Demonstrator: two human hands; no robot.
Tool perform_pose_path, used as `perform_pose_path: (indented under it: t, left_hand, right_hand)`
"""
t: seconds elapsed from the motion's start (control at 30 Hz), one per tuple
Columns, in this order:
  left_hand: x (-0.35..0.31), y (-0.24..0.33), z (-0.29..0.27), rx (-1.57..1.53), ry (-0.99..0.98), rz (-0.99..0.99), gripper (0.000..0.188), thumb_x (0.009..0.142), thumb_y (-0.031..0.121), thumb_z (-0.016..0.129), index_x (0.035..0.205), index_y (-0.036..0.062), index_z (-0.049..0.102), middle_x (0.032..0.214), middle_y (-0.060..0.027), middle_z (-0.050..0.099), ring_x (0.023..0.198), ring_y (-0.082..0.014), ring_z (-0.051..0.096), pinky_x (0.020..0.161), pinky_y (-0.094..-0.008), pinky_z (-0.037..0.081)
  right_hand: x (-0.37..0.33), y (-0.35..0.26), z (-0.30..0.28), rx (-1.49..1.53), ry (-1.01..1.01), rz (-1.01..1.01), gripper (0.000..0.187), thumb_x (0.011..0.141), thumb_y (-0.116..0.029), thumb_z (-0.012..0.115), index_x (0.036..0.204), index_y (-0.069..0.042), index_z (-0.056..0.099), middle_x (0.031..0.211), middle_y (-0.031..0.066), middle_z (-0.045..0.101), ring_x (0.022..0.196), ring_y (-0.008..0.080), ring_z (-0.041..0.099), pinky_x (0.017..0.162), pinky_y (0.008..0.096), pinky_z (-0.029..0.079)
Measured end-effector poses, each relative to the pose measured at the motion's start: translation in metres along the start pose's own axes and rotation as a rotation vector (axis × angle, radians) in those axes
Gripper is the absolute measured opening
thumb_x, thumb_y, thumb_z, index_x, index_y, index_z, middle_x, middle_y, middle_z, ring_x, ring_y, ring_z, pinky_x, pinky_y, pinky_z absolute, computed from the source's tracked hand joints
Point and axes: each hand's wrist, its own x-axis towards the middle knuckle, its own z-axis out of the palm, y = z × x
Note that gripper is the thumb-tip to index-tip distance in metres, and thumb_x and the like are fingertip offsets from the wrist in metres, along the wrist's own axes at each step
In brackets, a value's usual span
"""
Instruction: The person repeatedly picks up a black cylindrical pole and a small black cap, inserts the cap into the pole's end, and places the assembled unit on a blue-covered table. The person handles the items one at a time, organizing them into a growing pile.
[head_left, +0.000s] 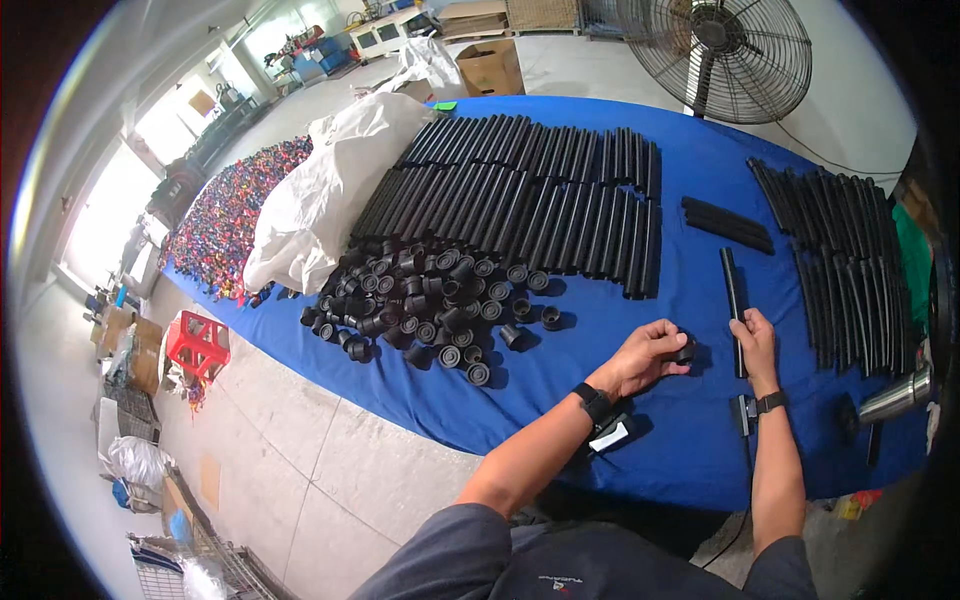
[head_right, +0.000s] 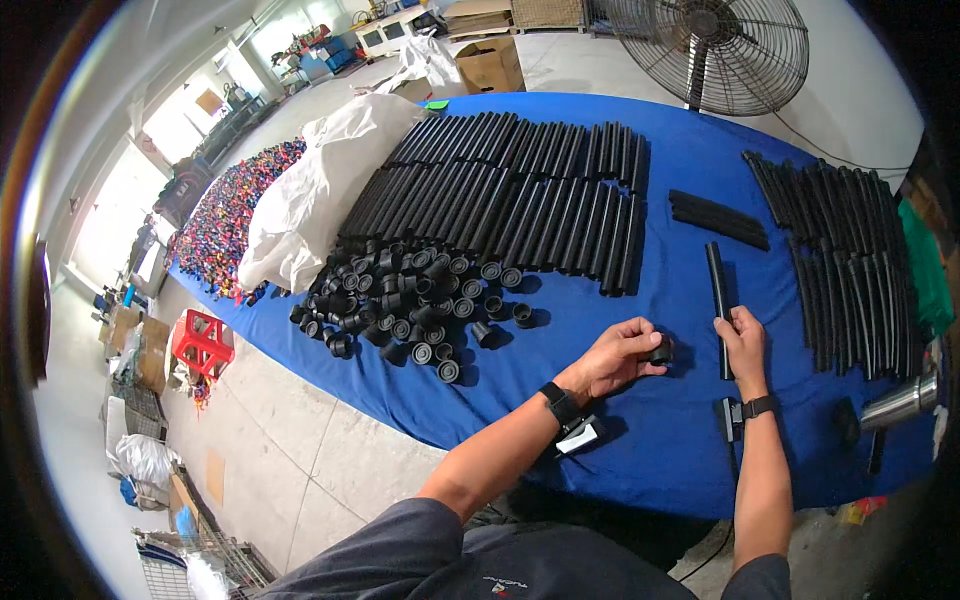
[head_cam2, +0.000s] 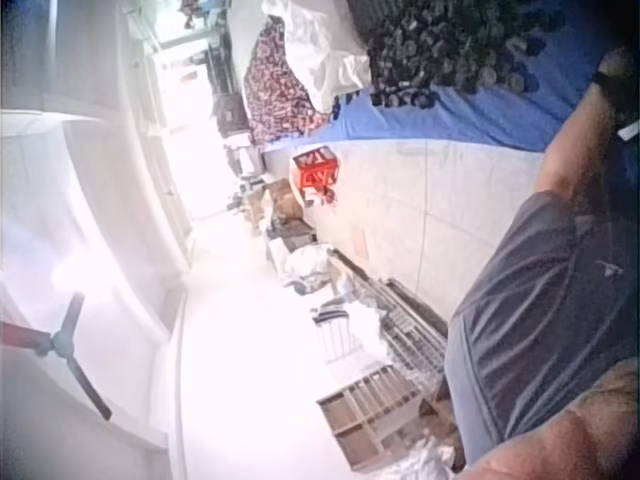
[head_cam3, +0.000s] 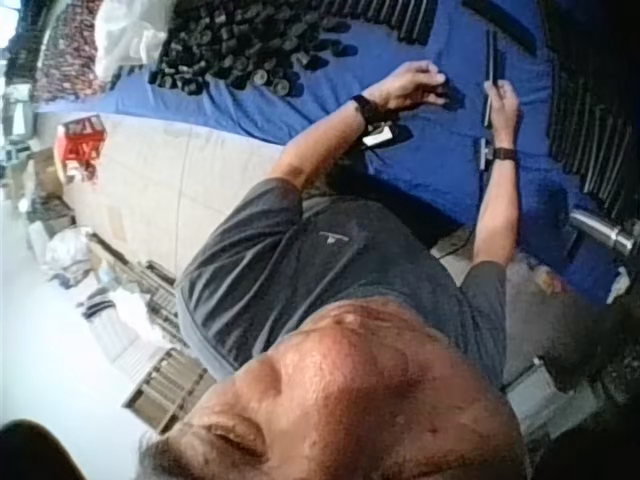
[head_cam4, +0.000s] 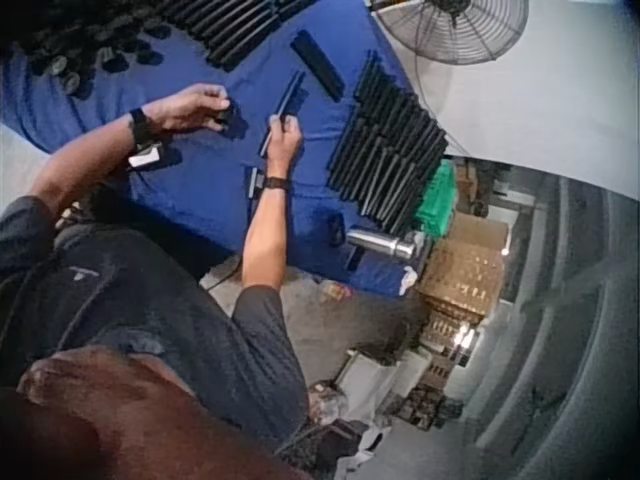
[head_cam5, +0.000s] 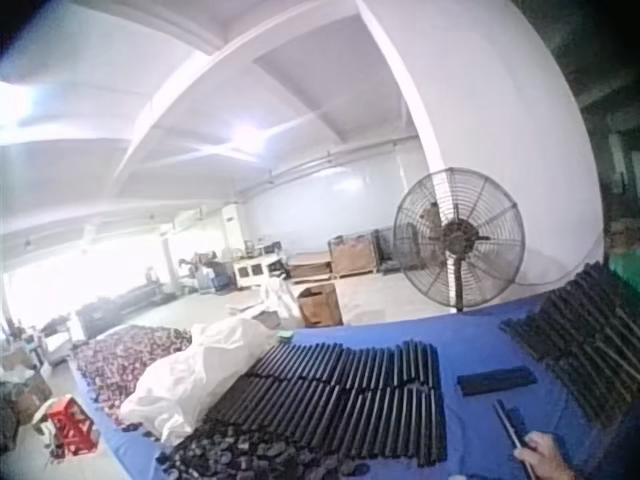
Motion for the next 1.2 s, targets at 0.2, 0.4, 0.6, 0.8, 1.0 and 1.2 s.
perform_pose_path:
  t: [0.2,0.4,0.6,0.8,1.0,1.2]
  left_hand:
    - [-0.001,-0.001,0.001,-0.006,-0.018,0.004,0.009,0.101,0.016,0.068,0.098,0.0124,0.06,0.103,-0.0008,0.067,0.096,-0.0147,0.068,0.087,-0.0374,0.061]
    - [-0.001,0.001,0.006,0.021,-0.022,0.015,0.015,0.101,0.018,0.069,0.093,0.0133,0.057,0.1,0.0002,0.062,0.091,-0.0125,0.063,0.085,-0.0365,0.059]
    - [-0.004,-0.002,0.009,0.034,0.004,0.05,0.019,0.1,0.018,0.07,0.09,0.0129,0.056,0.094,0.0014,0.058,0.085,-0.0114,0.059,0.08,-0.0358,0.057]
    - [0.0,-0.002,0.009,0.028,0.011,0.039,0.019,0.1,0.017,0.07,0.088,0.0121,0.056,0.093,0.0013,0.057,0.084,-0.0115,0.059,0.08,-0.0364,0.058]
    - [-0.002,-0.001,0.006,0.032,0.019,0.047,0.015,0.101,0.017,0.069,0.092,0.0121,0.058,0.096,0.0001,0.061,0.088,-0.013,0.062,0.083,-0.037,0.058]
    - [-0.002,-0.005,0.003,0.02,-0.007,0.044,0.01,0.101,0.018,0.068,0.098,0.0119,0.061,0.1,-0.0018,0.067,0.093,-0.0159,0.067,0.086,-0.0374,0.06]
  right_hand:
    - [0.002,0.004,-0.002,-0.001,-0.005,-0.033,0.017,0.094,-0.012,0.069,0.086,-0.004,0.056,0.076,-0.0054,0.052,0.07,0.0035,0.045,0.061,0.0248,0.036]
    - [0.004,0.012,-0.002,0.042,0.009,-0.02,0.017,0.094,-0.013,0.069,0.087,-0.004,0.057,0.076,-0.0051,0.052,0.071,0.0041,0.046,0.062,0.0245,0.038]
    - [0.003,0.008,-0.001,0.0,0.006,0.006,0.017,0.094,-0.014,0.069,0.087,-0.003,0.057,0.078,-0.0048,0.052,0.072,0.0041,0.047,0.063,0.0238,0.037]
    - [0.005,0.013,-0.004,0.035,0.005,-0.047,0.018,0.094,-0.013,0.069,0.086,-0.004,0.056,0.077,-0.0056,0.05,0.071,0.0036,0.044,0.062,0.0242,0.036]
    - [0.004,0.005,-0.002,-0.048,-0.02,-0.046,0.017,0.096,-0.011,0.067,0.085,-0.007,0.054,0.075,-0.0086,0.044,0.068,0.0018,0.039,0.059,0.0236,0.031]
    - [0.001,0.009,-0.001,0.01,-0.006,-0.042,0.017,0.095,-0.011,0.067,0.085,-0.007,0.054,0.074,-0.0081,0.046,0.068,0.0024,0.04,0.059,0.0239,0.032]
